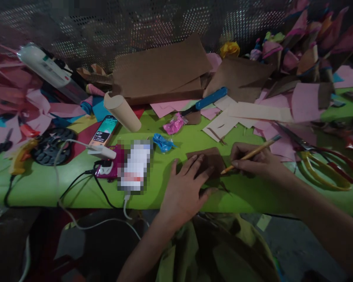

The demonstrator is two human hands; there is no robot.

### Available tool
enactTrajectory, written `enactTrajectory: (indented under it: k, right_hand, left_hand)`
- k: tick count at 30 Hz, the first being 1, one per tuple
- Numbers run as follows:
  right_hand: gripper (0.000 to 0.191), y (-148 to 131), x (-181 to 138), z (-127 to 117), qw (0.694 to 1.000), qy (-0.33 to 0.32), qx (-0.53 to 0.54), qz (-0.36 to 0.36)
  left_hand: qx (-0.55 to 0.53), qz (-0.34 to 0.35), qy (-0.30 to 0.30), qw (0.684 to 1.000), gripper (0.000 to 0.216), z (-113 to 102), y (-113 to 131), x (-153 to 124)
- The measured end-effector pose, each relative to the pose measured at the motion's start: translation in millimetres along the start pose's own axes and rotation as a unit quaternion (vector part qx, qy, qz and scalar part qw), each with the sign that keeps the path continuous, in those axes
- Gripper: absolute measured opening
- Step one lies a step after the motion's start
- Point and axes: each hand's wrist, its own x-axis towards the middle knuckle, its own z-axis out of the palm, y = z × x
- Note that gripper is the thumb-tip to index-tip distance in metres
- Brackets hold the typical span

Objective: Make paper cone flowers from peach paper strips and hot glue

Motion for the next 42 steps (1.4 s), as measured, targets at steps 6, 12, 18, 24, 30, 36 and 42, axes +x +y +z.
enactTrajectory:
  k: [6,12,18,24,30,36,42]
  right_hand:
    - [0.022,6.4,0.4,-2.2,0.999,-0.033,0.014,-0.019]
    - [0.016,16.9,5.5,-6.1,0.991,0.063,0.097,-0.071]
    - [0.02,13.6,19.1,2.3,0.988,0.116,0.011,-0.096]
    - [0.023,15.1,25.7,9.6,0.988,0.111,0.0,-0.107]
    - [0.024,18.1,26.7,7.6,0.989,0.11,-0.013,-0.097]
    - [0.022,14.8,25.5,6.6,0.989,0.102,-0.025,-0.105]
    - [0.022,13.5,20.1,3.5,0.991,0.081,-0.043,-0.098]
  left_hand:
    - [-0.01,-0.001,-0.007,1.0,0.05,-0.8,-0.2,0.8]
    - [-0.02,-0.007,-0.009,1.0,0.052,-0.5,-0.6,0.4]
    - [-0.022,0.0,-0.014,1.0,0.05,-2.4,-1.2,-0.1]
    - [-0.031,-0.003,-0.015,0.999,0.05,-2.6,-0.4,-0.7]
    - [-0.035,-0.003,-0.012,0.999,0.05,-1.7,-0.7,-0.1]
    - [-0.04,-0.005,-0.009,0.999,0.049,-1.0,-0.5,0.0]
    - [-0.034,-0.005,-0.006,0.999,0.05,-0.8,-0.7,-0.1]
